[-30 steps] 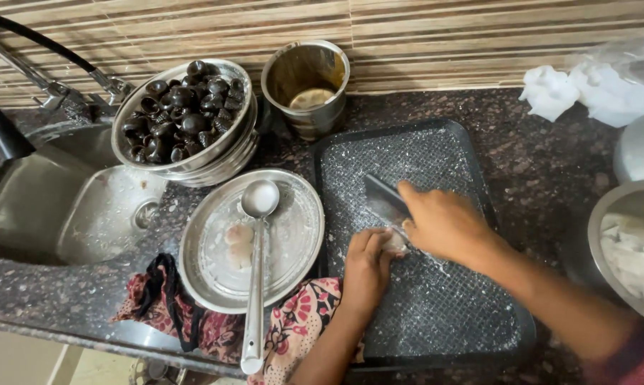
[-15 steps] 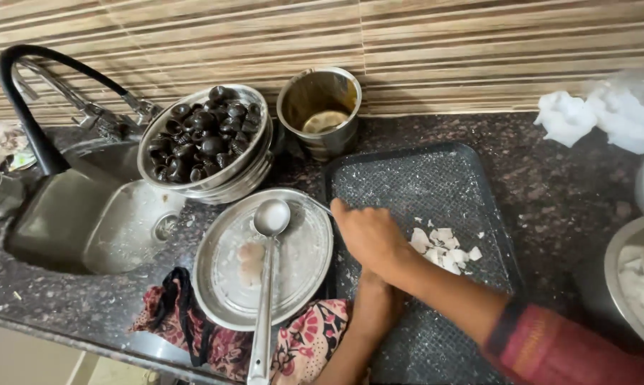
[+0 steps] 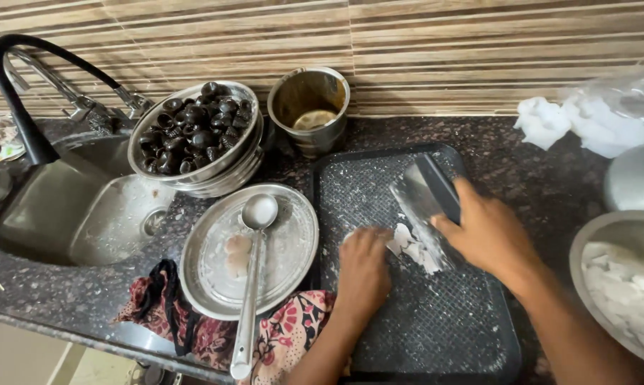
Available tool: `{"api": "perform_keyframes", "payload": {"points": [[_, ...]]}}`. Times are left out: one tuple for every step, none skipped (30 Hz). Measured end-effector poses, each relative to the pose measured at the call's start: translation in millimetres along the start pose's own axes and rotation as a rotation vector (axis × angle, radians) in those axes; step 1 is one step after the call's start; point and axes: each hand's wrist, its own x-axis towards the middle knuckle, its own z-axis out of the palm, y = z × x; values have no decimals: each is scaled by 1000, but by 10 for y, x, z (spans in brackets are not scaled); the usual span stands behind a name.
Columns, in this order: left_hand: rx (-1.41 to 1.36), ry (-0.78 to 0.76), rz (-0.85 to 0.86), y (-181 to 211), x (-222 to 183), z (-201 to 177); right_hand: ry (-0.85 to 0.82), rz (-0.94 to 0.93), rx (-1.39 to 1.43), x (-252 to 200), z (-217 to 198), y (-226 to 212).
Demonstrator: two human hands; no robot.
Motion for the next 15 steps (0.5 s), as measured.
{"api": "perform_keyframes", "payload": {"points": [[-3,0,2,-6,-17,54,2,2,-2,-86,-4,47],[-24,19,81,-11,-39,107,-4,53,11,-177,-7,94],[-47,39,160,-8,-58,168,-10,104,23,-270,-17,147],[-52,40,162,-31,-97,252,-7,107,19,-339,-21,196],[-75,28,83,-51,-144,332,-22,151,23,-416,-23,244],[-98,15,5,-70,-194,413,-36,194,28,-496,-24,291],[-102,15,6,-15,-195,355,-35,197,26,-559,-27,311],[-258,-9,-88,38,-195,299,-31,203,33,-619,-30,330],[-413,-34,-182,88,-195,240,-28,209,41,-678,-30,348],[-415,-36,-182,130,-257,181,-28,212,40,-730,-17,353],[-433,-86,-185,174,-320,130,-21,204,48,-782,-4,364],[-451,-137,-188,213,-378,80,-14,197,56,-829,10,373],[-455,-139,-189,243,-433,55,-15,201,53,-872,6,338],[-494,-103,-262,269,-484,29,-20,189,62,-911,3,301],[-530,-66,-336,281,-535,-6,-24,176,73,-943,12,255]]}}
